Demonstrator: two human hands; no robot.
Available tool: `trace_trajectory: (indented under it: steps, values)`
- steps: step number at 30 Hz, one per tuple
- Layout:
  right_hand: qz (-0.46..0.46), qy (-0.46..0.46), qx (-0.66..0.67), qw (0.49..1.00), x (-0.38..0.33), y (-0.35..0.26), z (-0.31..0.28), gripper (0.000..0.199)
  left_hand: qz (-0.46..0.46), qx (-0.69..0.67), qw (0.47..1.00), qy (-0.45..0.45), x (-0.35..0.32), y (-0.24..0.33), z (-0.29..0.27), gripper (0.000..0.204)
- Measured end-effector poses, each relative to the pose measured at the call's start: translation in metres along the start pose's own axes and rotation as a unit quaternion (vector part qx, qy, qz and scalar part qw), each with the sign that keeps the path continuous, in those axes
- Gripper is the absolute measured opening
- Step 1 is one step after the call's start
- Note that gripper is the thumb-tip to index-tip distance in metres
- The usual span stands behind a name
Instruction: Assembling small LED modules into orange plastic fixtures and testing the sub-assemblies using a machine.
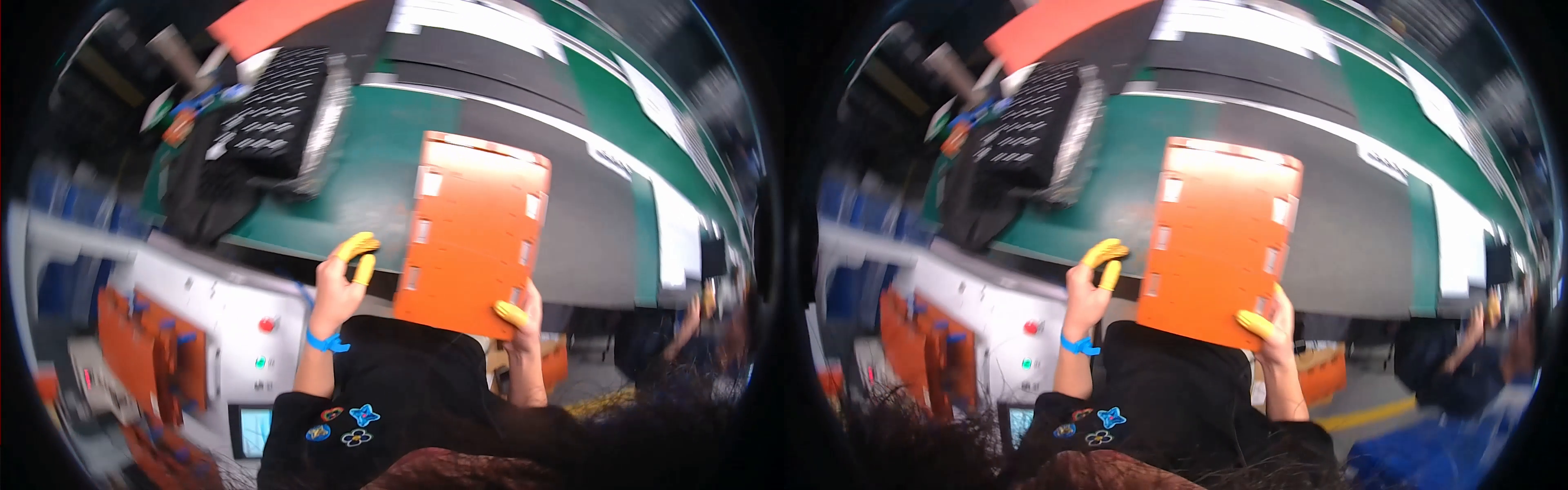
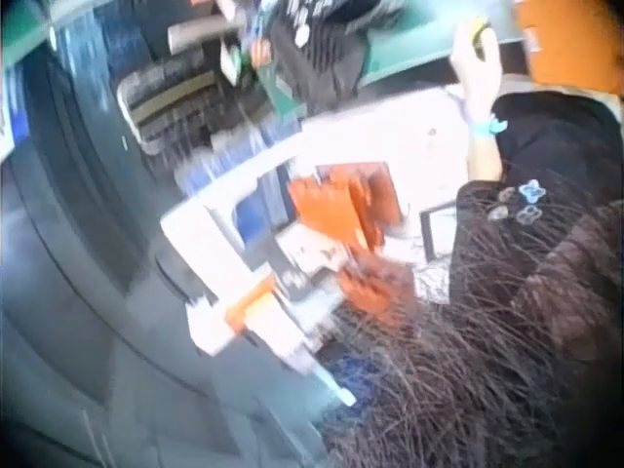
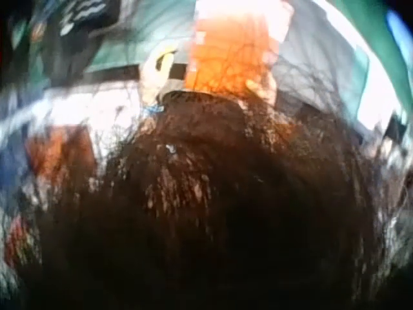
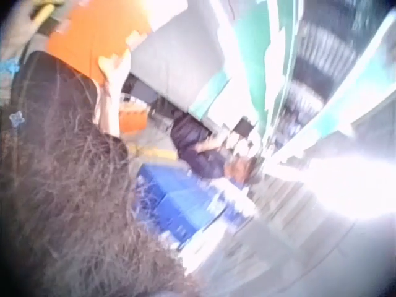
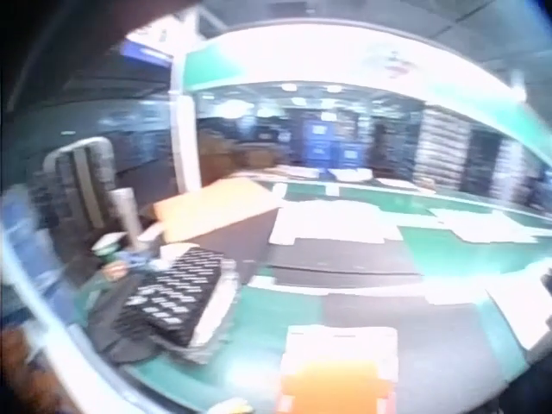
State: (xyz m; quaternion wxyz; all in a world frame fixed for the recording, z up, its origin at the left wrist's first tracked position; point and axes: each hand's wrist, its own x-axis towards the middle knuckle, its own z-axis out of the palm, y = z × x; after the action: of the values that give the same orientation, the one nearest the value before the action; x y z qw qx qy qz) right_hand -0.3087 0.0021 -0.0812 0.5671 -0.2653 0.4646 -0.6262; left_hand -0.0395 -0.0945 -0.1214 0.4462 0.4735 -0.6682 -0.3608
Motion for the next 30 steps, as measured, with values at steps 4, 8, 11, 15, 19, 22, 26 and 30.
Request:
trace_trajectory:
  steps: [4,8,11,15,19,22,26,30]
  values:
    - [-0.013,-0.011,0.017,1.000,0.001,0.017,-0.016,0.069,-0.100,-0.082,0.990,0.049,-0.041,-0.004,-0.054,0.028]
    - [-0.018,-0.016,0.031,0.999,0.003,0.031,-0.031,0.069,-0.138,0.089,0.974,0.157,-0.095,0.023,-0.108,0.030]
    - [-0.003,-0.064,0.030,0.998,0.013,0.032,-0.032,0.068,-0.140,0.021,0.939,0.314,-0.151,0.027,-0.140,0.029]
    - [0.010,-0.046,0.027,0.999,0.010,0.035,-0.031,0.070,-0.173,0.005,0.863,0.476,-0.197,0.060,-0.190,0.029]
    - [0.013,-0.044,0.070,0.996,0.012,0.039,-0.024,0.070,-0.185,0.198,0.796,0.541,-0.234,0.096,-0.226,0.016]
    - [0.036,-0.068,0.080,0.994,0.008,0.033,-0.024,0.071,-0.200,0.439,0.643,0.595,-0.251,0.101,-0.265,0.020]
    - [0.045,-0.085,0.081,0.992,0.007,0.016,-0.018,0.072,-0.277,0.179,0.718,0.613,-0.256,0.081,-0.318,0.030]
    - [0.030,-0.121,0.080,0.989,0.014,0.025,-0.034,0.075,-0.234,-0.111,0.756,0.602,-0.262,0.068,-0.341,0.035]
